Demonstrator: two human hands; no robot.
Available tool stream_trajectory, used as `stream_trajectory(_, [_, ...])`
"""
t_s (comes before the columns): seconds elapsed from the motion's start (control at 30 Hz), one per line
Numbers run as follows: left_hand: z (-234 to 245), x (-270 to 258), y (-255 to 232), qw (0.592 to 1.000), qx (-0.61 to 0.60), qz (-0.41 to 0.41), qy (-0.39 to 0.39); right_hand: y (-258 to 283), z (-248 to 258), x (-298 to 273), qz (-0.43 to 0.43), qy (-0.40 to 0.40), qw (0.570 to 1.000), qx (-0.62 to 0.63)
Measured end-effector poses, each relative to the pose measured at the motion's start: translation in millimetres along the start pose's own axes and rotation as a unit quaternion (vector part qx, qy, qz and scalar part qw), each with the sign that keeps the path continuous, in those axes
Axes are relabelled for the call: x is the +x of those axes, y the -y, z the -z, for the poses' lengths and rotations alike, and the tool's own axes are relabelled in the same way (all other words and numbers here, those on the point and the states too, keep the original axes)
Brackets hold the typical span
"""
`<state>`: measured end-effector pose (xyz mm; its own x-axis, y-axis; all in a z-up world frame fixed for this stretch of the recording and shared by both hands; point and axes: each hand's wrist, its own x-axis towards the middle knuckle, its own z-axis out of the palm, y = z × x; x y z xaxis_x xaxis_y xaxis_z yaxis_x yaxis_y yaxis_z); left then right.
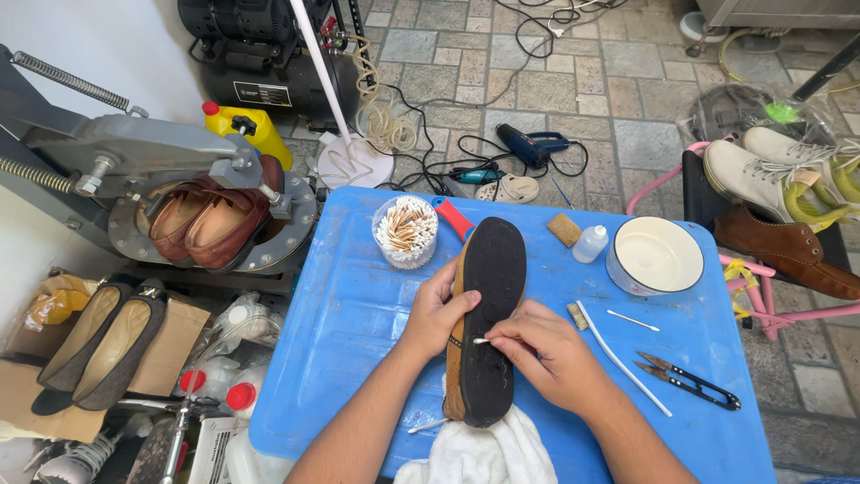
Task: The person cleans the sole of a brown leather shoe using cotton swabs. They repeatedly rub the swabs along the tread and edges of the sole, then wipe the shoe with a white cloth.
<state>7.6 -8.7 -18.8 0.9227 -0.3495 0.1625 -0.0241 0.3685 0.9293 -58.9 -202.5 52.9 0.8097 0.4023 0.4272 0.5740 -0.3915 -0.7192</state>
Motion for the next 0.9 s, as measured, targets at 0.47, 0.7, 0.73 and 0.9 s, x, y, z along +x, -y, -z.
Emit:
stream_trajectory(0.47, [-1.7, -4.5, -7.2, 0.992, 0.117, 0.002, -0.036, 8.7, 7.9, 1.6, 0.044, 0.017, 0.999, 0.002])
stream_trajectory(0.7, [3.2, -4.4, -4.0, 0.995, 0.091, 0.014, -0.036, -7.5, 20.6, 0.5, -0.055, 0.001, 0.997, -0.054])
stream_trajectory(0.73, [4.7, -3.6, -1.9, 0.996, 0.084, 0.018, -0.037, -9.0, 22.3, 0.6, -0.057, 0.009, 0.996, -0.060])
stream_trajectory(0.9, [9.6, -2.0, 0.9, 0.998, -0.005, 0.027, -0.059, -8.3, 21.5, -1.5, -0.069, -0.010, 0.996, -0.053])
